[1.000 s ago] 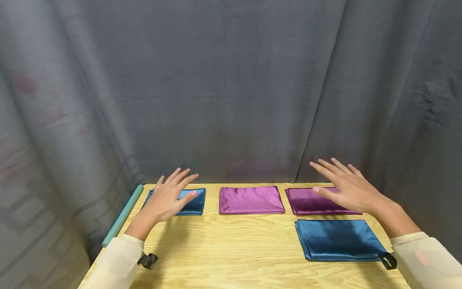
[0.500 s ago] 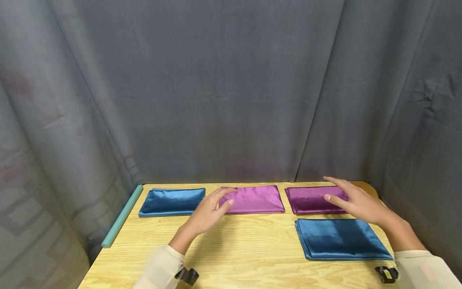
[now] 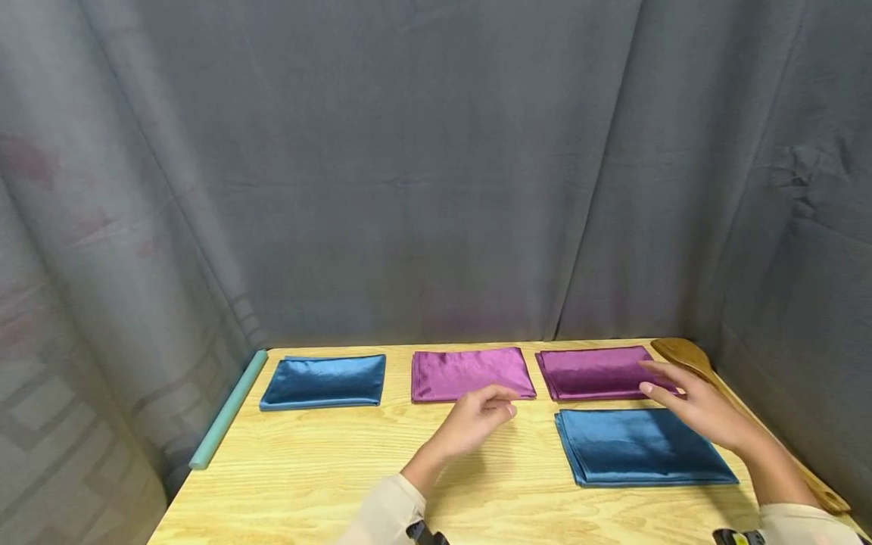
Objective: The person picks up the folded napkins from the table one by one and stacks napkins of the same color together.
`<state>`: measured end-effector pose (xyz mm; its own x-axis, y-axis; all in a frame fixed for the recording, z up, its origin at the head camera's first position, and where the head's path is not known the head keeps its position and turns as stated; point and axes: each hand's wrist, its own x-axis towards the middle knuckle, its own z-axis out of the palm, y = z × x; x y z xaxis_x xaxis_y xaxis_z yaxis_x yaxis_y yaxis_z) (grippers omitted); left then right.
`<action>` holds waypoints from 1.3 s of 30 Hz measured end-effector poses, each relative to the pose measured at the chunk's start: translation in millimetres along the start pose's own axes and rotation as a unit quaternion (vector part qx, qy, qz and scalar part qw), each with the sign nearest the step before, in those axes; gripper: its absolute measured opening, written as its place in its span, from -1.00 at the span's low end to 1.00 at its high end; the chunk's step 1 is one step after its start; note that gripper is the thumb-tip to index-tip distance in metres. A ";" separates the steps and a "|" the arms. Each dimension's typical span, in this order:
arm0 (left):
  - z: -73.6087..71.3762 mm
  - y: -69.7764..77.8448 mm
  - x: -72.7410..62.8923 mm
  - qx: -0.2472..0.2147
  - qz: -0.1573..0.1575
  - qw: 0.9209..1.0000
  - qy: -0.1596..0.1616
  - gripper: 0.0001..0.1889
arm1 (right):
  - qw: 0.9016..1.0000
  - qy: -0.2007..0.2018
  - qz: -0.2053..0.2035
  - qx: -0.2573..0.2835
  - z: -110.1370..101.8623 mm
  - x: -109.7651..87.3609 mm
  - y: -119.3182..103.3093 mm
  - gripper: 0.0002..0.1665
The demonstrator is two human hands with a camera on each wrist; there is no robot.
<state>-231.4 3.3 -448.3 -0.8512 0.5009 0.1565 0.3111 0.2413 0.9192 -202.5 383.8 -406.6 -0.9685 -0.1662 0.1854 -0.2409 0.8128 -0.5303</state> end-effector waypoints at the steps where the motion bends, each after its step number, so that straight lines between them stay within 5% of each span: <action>1: 6.4 -1.2 0.4 -0.017 -0.004 1.000 0.000 -0.66 | 1.000 0.002 0.003 0.003 1.0 -2.1 3.7 -0.35; 11: 55.1 -8.9 1.7 -0.134 -0.052 0.990 -0.001 -0.66 | 0.998 0.015 0.044 0.032 6.0 -23.6 38.1 -0.36; 24: 88.5 -11.9 -0.3 -0.177 -0.104 0.979 -0.017 -0.61 | 0.983 -0.012 0.164 0.082 10.0 -45.5 72.9 -0.17; 29: 102.9 -9.1 3.8 -0.178 -0.128 0.976 0.013 -0.63 | 0.974 -0.017 0.197 0.107 9.9 -48.8 81.1 -0.16; 39: 126.0 -0.5 10.0 -0.158 -0.140 0.974 0.077 -0.58 | 0.977 -0.018 0.193 0.092 14.2 -49.2 94.2 -0.19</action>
<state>-186.8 112.9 -492.7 -0.9449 0.3157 -0.0863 -0.0671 0.0712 0.9952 -178.5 460.6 -477.4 -0.9902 0.1105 -0.0856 0.1388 0.7056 -0.6949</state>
